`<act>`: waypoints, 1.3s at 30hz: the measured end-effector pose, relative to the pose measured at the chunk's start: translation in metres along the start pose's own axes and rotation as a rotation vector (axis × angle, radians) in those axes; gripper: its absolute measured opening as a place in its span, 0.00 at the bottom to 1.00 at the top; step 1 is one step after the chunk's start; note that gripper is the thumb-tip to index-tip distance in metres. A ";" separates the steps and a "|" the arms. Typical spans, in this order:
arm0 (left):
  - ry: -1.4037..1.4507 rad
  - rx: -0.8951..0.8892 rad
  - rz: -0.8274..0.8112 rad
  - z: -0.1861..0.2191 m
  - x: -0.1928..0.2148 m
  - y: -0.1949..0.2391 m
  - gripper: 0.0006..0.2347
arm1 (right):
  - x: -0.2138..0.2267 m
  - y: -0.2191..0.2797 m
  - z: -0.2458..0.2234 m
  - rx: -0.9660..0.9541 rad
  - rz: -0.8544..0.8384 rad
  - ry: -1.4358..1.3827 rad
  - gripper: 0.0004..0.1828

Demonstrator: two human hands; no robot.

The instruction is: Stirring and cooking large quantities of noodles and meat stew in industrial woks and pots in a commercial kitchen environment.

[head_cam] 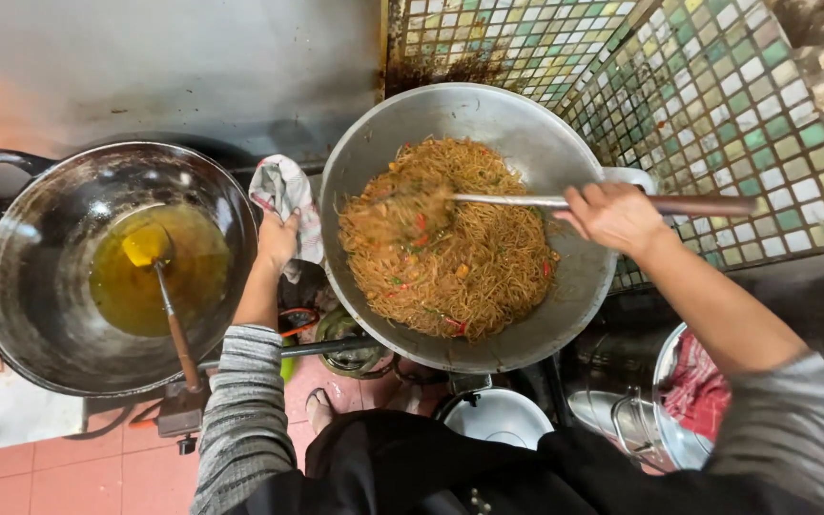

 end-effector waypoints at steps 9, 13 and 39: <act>-0.040 0.011 -0.036 -0.029 -0.005 -0.014 0.13 | 0.123 0.091 -0.001 -0.423 -0.037 0.095 0.20; 0.054 -0.088 -0.033 -0.001 -0.004 -0.002 0.13 | 0.074 0.092 0.003 -0.601 -0.221 0.082 0.24; 0.021 -0.118 -0.001 -0.025 -0.004 -0.012 0.12 | 0.110 0.013 0.010 -0.440 -0.233 0.054 0.22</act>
Point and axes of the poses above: each hand's wrist, its own y-axis away from the middle knuckle, its own x-axis out of the back of the hand, z = x × y, the point moved 5 cm from there along -y, towards the middle knuckle, and after that the axes turned 3 degrees about x, right-handed, at the moved point
